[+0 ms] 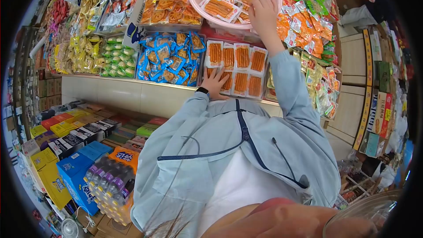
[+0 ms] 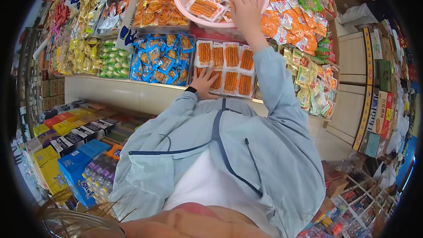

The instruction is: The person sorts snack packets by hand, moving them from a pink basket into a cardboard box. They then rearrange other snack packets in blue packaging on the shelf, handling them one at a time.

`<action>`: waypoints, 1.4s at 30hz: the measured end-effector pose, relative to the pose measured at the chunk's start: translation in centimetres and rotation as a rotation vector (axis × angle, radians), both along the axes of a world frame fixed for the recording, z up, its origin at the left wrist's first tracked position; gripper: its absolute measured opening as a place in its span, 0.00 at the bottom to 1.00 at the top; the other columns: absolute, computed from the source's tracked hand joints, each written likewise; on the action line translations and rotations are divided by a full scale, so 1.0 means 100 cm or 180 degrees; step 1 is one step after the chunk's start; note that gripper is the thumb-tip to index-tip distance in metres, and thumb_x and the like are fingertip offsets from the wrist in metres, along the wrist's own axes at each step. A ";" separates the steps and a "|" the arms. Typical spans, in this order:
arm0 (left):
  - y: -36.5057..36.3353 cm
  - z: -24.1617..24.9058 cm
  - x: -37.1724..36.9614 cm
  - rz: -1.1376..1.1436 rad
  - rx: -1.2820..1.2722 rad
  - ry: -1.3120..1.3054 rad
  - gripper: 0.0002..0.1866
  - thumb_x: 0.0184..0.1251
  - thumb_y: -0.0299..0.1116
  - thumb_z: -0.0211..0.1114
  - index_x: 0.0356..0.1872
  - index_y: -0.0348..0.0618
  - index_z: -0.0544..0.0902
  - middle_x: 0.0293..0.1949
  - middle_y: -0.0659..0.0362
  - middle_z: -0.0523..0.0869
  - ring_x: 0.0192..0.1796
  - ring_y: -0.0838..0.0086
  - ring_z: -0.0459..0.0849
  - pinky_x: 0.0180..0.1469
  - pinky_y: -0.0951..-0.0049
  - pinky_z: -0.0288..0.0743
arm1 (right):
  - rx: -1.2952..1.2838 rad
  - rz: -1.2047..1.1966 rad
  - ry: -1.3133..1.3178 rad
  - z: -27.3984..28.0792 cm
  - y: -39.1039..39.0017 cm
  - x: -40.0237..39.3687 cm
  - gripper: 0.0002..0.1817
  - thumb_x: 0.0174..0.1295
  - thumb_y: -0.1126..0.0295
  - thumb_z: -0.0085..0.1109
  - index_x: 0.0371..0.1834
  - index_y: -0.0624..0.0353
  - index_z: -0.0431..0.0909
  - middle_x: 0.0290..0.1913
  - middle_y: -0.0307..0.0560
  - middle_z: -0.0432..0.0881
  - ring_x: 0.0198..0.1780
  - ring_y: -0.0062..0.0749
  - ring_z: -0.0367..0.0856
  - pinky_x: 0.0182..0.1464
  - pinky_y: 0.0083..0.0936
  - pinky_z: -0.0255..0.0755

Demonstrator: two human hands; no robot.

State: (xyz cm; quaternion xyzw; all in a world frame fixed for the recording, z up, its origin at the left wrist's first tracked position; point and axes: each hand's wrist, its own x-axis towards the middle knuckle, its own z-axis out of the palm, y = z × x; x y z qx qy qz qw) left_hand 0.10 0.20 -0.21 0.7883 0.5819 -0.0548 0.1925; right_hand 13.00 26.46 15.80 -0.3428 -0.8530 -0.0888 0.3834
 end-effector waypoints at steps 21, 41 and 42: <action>-0.005 -0.011 0.001 -0.0001 0.0272 -0.0147 0.56 0.42 0.74 0.63 0.73 0.53 0.62 0.77 0.48 0.48 0.76 0.44 0.49 0.66 0.22 0.29 | -0.1967 -0.0624 -0.0429 -0.177 -0.190 0.102 0.37 0.57 0.66 0.62 0.72 0.54 0.60 0.76 0.64 0.44 0.72 0.72 0.49 0.69 0.55 0.55; -0.007 -0.011 0.001 0.0038 0.0271 -0.0143 0.57 0.41 0.74 0.65 0.73 0.54 0.62 0.76 0.50 0.49 0.75 0.45 0.50 0.68 0.24 0.30 | -0.1943 -0.0417 -0.0458 -0.185 -0.189 0.108 0.30 0.57 0.75 0.59 0.65 0.63 0.66 0.76 0.60 0.50 0.76 0.54 0.49 0.73 0.46 0.52; -0.007 -0.011 0.001 0.0040 0.0271 -0.0147 0.57 0.41 0.74 0.65 0.73 0.54 0.62 0.76 0.50 0.49 0.75 0.45 0.50 0.68 0.24 0.30 | -0.1916 -0.0406 -0.0345 -0.188 -0.188 0.109 0.29 0.56 0.76 0.58 0.65 0.64 0.67 0.75 0.59 0.53 0.75 0.54 0.50 0.73 0.45 0.52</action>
